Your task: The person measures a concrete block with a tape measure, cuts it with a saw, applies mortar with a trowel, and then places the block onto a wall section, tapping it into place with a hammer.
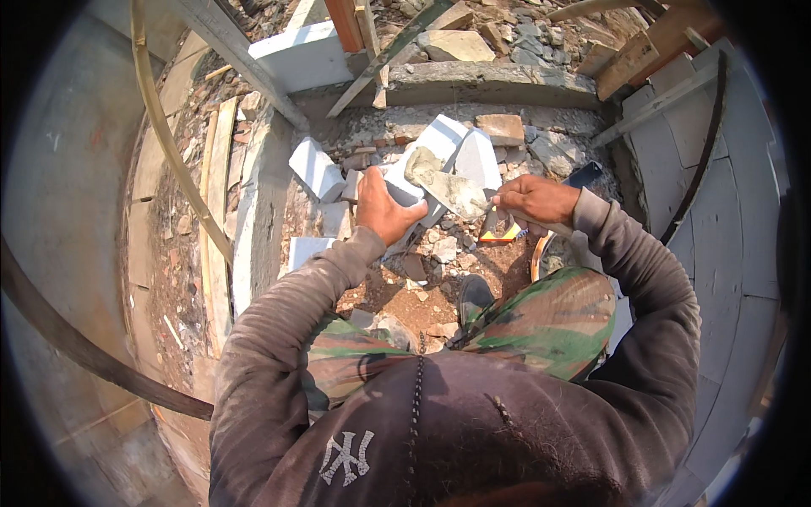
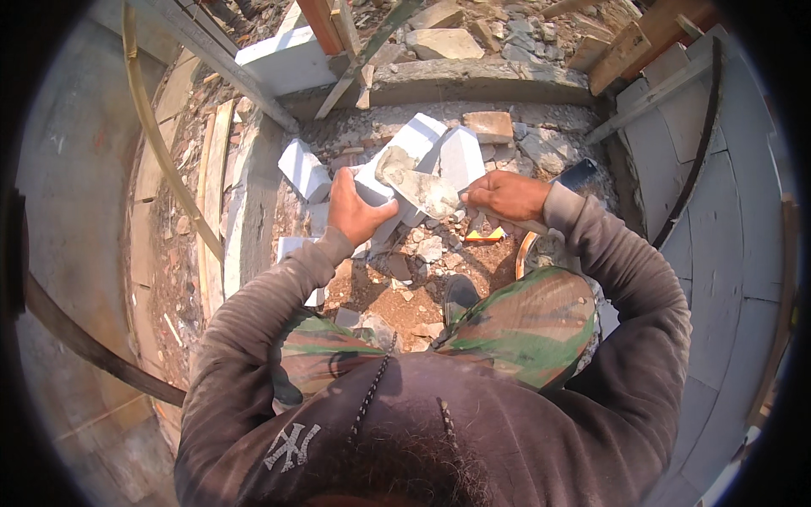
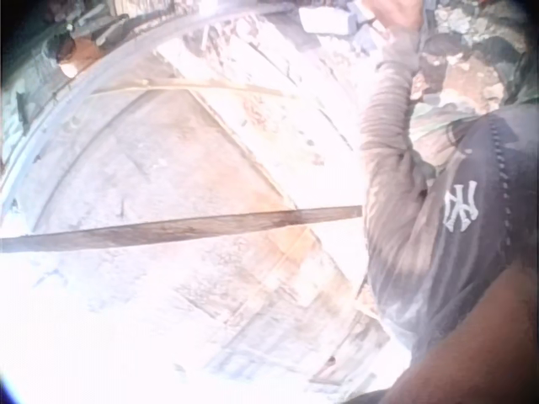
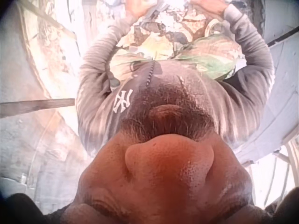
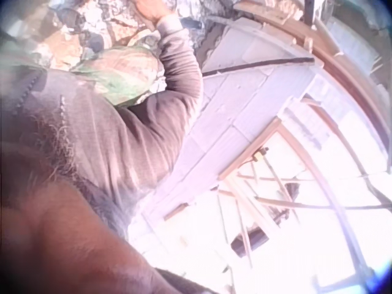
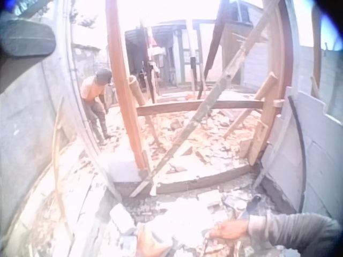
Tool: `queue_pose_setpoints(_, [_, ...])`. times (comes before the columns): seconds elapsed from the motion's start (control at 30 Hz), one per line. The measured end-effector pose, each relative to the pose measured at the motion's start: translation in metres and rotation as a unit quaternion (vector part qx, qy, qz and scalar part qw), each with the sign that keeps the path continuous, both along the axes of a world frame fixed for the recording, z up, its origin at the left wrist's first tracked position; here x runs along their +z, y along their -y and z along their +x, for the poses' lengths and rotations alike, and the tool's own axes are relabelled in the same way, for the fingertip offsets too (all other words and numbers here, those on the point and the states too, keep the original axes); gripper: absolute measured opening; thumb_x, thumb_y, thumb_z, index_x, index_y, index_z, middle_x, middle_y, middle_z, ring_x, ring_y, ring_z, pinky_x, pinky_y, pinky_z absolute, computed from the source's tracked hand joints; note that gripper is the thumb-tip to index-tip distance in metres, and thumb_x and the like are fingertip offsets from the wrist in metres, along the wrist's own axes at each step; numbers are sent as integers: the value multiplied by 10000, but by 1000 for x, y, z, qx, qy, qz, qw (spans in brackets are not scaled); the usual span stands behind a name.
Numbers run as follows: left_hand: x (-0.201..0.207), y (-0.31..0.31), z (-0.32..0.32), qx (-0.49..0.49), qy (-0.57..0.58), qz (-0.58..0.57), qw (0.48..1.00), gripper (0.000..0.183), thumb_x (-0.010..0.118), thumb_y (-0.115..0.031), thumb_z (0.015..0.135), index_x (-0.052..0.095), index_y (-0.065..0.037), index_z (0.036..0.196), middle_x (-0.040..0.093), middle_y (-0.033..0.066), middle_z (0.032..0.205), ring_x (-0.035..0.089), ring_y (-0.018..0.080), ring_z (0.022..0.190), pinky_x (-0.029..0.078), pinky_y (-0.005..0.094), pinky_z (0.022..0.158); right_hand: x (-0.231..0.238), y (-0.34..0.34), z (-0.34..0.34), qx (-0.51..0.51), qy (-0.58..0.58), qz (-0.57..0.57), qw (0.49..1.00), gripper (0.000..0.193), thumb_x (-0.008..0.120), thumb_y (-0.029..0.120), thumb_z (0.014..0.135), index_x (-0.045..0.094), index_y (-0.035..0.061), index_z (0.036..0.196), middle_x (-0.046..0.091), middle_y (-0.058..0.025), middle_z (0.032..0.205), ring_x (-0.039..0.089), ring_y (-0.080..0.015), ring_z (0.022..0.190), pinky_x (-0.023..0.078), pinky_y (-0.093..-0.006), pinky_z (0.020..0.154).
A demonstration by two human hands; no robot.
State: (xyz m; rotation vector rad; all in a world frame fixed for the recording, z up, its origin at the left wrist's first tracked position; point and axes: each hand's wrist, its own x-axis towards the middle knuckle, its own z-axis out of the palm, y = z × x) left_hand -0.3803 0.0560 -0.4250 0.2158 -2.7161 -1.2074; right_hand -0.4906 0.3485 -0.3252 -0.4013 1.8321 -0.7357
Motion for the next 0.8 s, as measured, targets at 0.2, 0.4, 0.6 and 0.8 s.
queue_pose_setpoints(0.2, [-1, -2, 3, -11, -17, -10, 1000, 716, 888, -356, 690, 456, 35, 1106, 552, 244, 1097, 523, 421, 1108, 442, 523, 976, -17, -13, -34, 162, -391, 51, 905, 408, 519, 367, 1065, 658, 4, 941, 686, -244, 854, 689, -433, 858, 524, -530, 821])
queue_pose_setpoints(0.4, [0, -1, 4, -12, -45, -5, 999, 677, 906, -330, 708, 494, 28, 1109, 571, 230, 1106, 574, 381, 1072, 478, 482, 950, -58, -27, -57, 107, -320, -7, 941, 405, 519, 369, 1063, 687, 5, 1006, 698, -187, 831, 696, -353, 771, 539, -488, 731])
queue_pose_setpoints(0.6, [0, 0, 6, -7, -43, -3, 999, 685, 912, -315, 707, 490, 29, 1123, 577, 241, 1121, 579, 379, 1074, 482, 485, 953, -60, -45, -64, -94, -96, -63, 989, 333, 507, 350, 1036, 610, 72, 883, 530, -27, 670, 473, -111, 478, 366, -294, 420])
queue_pose_setpoints(0.8, [-2, 0, 10, -2, -15, 9, 1000, 689, 906, -309, 713, 482, 28, 1139, 569, 232, 1106, 569, 390, 1081, 474, 488, 955, -11, -18, -40, -7, -175, 19, 984, 401, 536, 346, 1050, 678, -16, 955, 632, -83, 731, 584, -175, 568, 497, -362, 524])
